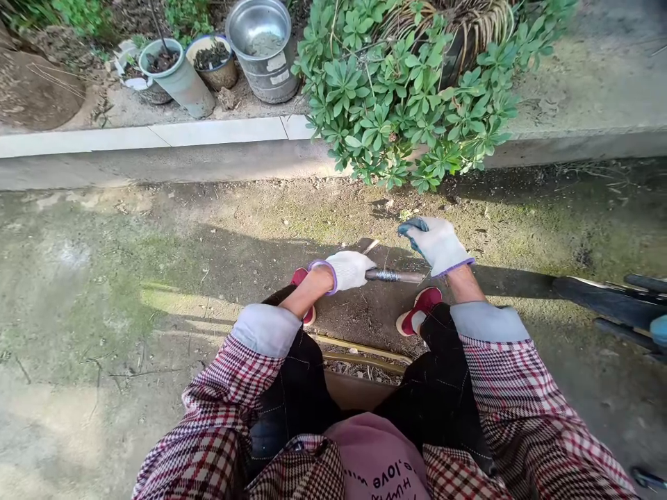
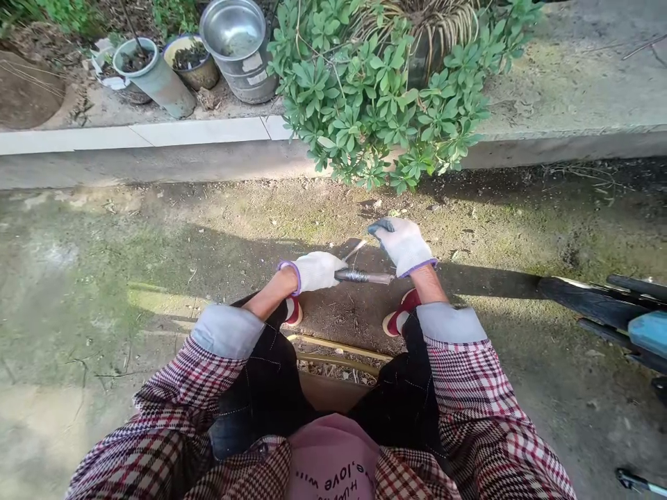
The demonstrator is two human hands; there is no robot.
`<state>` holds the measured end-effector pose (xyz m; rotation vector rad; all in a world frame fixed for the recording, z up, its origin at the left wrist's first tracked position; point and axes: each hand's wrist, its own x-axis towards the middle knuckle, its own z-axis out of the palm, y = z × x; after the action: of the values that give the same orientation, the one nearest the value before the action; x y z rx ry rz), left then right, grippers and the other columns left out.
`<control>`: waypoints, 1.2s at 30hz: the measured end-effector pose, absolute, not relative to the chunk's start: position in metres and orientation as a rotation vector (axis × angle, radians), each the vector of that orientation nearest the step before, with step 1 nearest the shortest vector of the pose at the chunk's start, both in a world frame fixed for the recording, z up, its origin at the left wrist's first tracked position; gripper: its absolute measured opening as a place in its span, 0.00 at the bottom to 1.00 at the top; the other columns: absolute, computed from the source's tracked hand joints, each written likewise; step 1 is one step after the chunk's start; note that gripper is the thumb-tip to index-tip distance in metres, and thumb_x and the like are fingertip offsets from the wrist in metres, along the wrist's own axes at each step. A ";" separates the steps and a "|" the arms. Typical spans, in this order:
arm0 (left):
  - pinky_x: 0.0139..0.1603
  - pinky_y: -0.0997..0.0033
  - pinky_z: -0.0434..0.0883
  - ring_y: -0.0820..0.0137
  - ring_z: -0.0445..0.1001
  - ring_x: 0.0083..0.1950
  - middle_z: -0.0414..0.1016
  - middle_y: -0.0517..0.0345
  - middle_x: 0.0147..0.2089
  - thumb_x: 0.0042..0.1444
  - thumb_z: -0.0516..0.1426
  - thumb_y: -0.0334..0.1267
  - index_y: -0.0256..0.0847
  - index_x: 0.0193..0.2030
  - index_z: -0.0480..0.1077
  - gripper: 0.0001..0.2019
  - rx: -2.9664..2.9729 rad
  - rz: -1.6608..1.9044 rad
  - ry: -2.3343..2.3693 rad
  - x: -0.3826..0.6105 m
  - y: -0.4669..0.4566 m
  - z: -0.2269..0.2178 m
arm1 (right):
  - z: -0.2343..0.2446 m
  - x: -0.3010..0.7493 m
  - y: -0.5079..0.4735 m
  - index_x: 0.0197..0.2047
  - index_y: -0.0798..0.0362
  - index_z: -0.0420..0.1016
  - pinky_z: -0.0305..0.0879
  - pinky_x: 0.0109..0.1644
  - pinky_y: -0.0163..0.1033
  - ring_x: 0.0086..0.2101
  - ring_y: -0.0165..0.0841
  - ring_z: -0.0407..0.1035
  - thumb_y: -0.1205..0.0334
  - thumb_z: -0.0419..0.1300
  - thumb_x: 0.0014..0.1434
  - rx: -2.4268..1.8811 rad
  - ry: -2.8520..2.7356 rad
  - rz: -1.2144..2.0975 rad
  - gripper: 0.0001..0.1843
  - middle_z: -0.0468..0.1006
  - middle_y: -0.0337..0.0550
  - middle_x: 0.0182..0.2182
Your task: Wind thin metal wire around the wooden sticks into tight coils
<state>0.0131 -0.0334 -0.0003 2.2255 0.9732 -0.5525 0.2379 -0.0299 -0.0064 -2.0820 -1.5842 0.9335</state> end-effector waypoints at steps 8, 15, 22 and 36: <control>0.33 0.72 0.65 0.72 0.71 0.29 0.77 0.58 0.31 0.58 0.60 0.38 0.37 0.46 0.81 0.13 2.029 -0.059 1.155 -0.023 -0.004 0.014 | -0.021 0.229 -0.020 0.35 0.53 0.85 0.64 0.34 0.38 0.28 0.36 0.72 0.60 0.64 0.57 -2.073 -1.721 0.961 0.09 0.80 0.42 0.24; 0.32 0.72 0.67 0.73 0.70 0.27 0.76 0.58 0.31 0.60 0.58 0.34 0.37 0.52 0.81 0.15 1.774 0.194 1.379 -0.027 0.007 0.005 | -0.017 0.208 -0.034 0.35 0.51 0.85 0.63 0.31 0.37 0.27 0.33 0.69 0.53 0.62 0.59 -1.846 -1.843 1.154 0.13 0.80 0.39 0.25; 0.30 0.72 0.69 0.73 0.68 0.25 0.77 0.58 0.33 0.66 0.60 0.48 0.39 0.66 0.71 0.25 1.667 0.138 1.378 -0.023 0.011 -0.006 | 0.000 0.200 -0.061 0.36 0.52 0.84 0.62 0.24 0.34 0.21 0.29 0.65 0.48 0.62 0.60 -1.626 -1.718 1.505 0.16 0.74 0.37 0.22; 0.45 0.68 0.73 0.61 0.82 0.44 0.84 0.53 0.41 0.61 0.63 0.45 0.46 0.51 0.81 0.14 2.246 -0.515 1.082 -0.005 -0.017 -0.009 | -0.002 0.236 -0.037 0.41 0.52 0.88 0.70 0.45 0.42 0.40 0.40 0.79 0.57 0.62 0.62 -1.945 -1.740 0.991 0.14 0.89 0.46 0.39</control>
<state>-0.0048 -0.0172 -0.0086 2.2464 1.0822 -0.5150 0.2355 -0.0373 -0.0019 -1.9448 -1.7396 0.9914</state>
